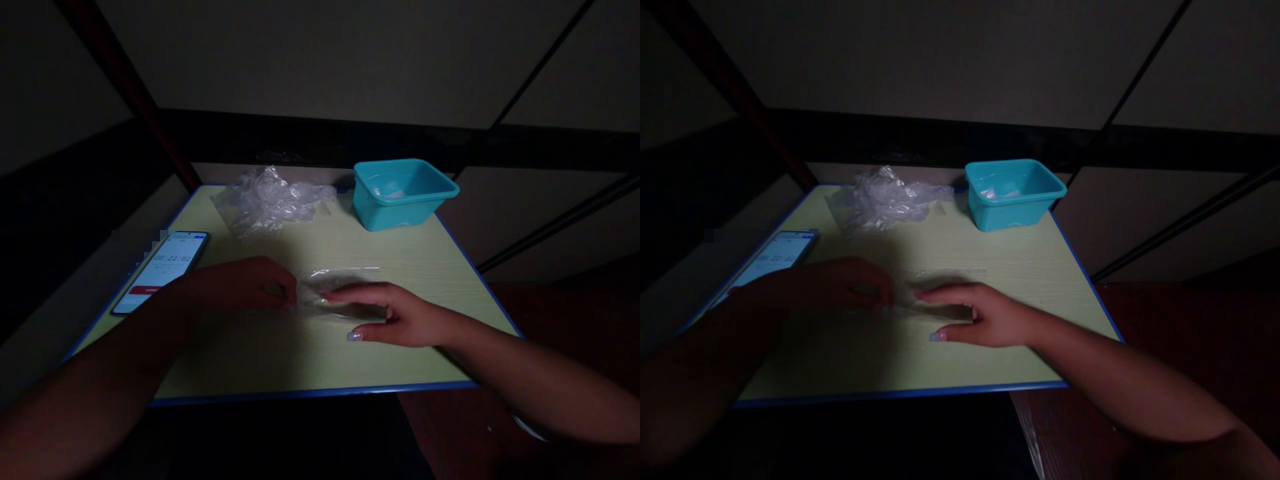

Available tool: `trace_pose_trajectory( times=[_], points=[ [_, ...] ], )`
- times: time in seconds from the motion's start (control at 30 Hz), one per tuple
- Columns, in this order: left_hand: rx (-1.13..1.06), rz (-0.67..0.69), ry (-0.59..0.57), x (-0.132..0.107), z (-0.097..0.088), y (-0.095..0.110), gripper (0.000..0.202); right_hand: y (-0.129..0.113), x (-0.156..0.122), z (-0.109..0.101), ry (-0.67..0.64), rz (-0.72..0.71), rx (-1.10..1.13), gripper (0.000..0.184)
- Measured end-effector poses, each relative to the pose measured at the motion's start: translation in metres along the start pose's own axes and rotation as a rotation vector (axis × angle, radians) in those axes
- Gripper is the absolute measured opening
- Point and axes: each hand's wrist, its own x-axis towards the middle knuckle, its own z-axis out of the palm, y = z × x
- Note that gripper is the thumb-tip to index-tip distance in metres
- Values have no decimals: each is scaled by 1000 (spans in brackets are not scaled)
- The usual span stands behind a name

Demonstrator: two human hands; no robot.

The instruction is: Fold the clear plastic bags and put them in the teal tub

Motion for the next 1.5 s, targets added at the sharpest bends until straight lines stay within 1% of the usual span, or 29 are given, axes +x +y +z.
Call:
trace_pose_trajectory(
  times=[0.07, 0.1, 0.13, 0.23, 0.33, 0.43, 0.57, 0.67, 0.8, 0.93, 1.07, 1.17, 1.3, 1.5],
  points=[
    [-38, -34, -18, 1, -2, -2, 21, 0, 0, -13, 58, 57, -52, 49],
    [-58, -49, -30, 2, -3, -4, 22, 0, 0, -20, 62, 104, -74, 46],
    [-76, -60, -44, 3, -3, -6, 22, 0, -1, -27, 46, 157, -98, 43],
    [-112, -91, -54, 4, -5, -14, 24, 0, -2, -46, -59, 290, -169, 34],
    [-119, -104, -43, 4, -7, -20, 27, 4, -3, -58, -147, 355, -204, 31],
    [-92, -142, -25, 3, -9, -23, 27, 10, -2, -63, -177, 386, -192, 26],
    [-22, -156, 19, 4, -12, -24, 28, 17, -1, -65, -142, 407, -187, 21],
    [10, -154, 38, 5, -12, -23, 24, 22, 1, -64, -85, 423, -190, 20],
    [53, -191, 79, 7, -10, -20, 25, 27, 1, -64, -14, 434, -207, 15],
    [77, -204, 92, 9, -10, -20, 27, 31, 1, -64, 12, 440, -268, 17],
    [86, -221, 122, 9, -10, -25, 26, 32, 1, -63, -6, 442, -253, 16],
    [81, -226, 140, 10, -10, -27, 24, 34, 2, -62, 41, 454, -264, 16],
    [77, -223, 201, 11, -10, -25, 23, 37, 4, -58, 139, 447, -368, 22],
    [104, -266, 338, 14, -9, -24, 29, 41, 7, -50, 171, 455, -626, 19]
  ],
)
